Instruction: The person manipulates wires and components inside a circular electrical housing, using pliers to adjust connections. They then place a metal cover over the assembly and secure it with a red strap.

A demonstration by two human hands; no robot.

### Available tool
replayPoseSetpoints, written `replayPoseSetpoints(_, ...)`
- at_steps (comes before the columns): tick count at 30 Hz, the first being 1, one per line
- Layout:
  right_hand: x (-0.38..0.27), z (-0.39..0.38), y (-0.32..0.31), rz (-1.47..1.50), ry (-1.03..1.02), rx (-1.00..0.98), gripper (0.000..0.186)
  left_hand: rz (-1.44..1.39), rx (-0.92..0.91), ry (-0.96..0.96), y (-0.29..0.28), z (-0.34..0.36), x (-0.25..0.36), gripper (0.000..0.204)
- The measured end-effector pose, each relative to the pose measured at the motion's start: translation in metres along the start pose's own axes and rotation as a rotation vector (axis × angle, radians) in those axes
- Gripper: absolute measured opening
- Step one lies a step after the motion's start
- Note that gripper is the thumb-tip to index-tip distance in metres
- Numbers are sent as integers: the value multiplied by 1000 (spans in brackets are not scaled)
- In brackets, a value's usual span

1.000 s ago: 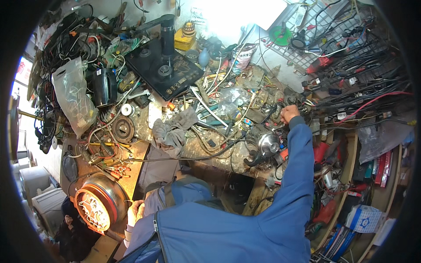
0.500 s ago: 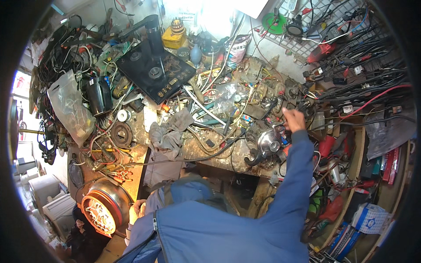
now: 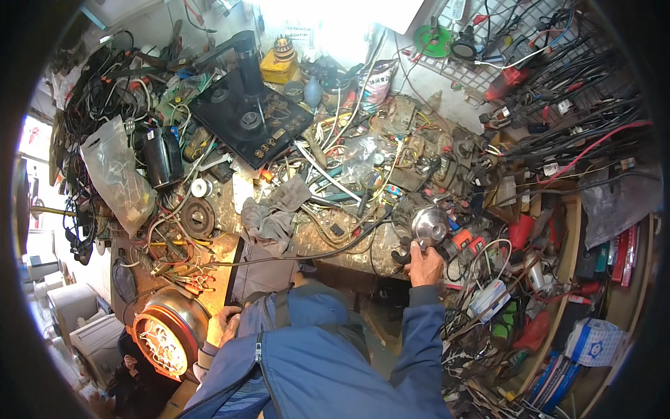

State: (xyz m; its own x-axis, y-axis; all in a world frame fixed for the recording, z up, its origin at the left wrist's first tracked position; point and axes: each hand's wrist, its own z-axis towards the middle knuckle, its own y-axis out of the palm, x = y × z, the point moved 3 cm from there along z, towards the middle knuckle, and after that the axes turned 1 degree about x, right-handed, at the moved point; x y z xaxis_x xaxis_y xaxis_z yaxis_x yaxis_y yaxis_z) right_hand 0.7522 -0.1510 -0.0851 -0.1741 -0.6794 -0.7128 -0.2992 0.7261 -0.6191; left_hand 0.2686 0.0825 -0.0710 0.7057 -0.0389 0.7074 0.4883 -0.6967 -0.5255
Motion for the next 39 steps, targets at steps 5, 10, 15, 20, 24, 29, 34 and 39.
replayPoseSetpoints(5,2,-6,17,125,22,-58,41,-66,27,6,5,-5,-20,22)
replayPoseSetpoints(10,-5,1,12,-188,-58,50,39,-185,68,5,10,-11,-22,22)
replayPoseSetpoints(15,-50,-20,-3,-322,-458,115,33,-215,24,-90,3,-21,-15,32)
replayPoseSetpoints(20,-112,-33,40,-289,-549,5,32,-214,-11,-77,5,-17,-23,33)
replayPoseSetpoints(24,-114,-11,106,-452,-655,-37,41,-200,7,-101,-2,-19,-14,34)
replayPoseSetpoints(29,-136,-14,122,-455,-648,-8,45,-137,2,-89,0,-19,-19,33)
replayPoseSetpoints(34,-134,8,91,-270,-523,-164,60,-84,7,-94,-5,-16,-7,29)
replayPoseSetpoints(39,-75,143,42,165,-262,142,38,-57,76,-36,3,-20,-18,28)
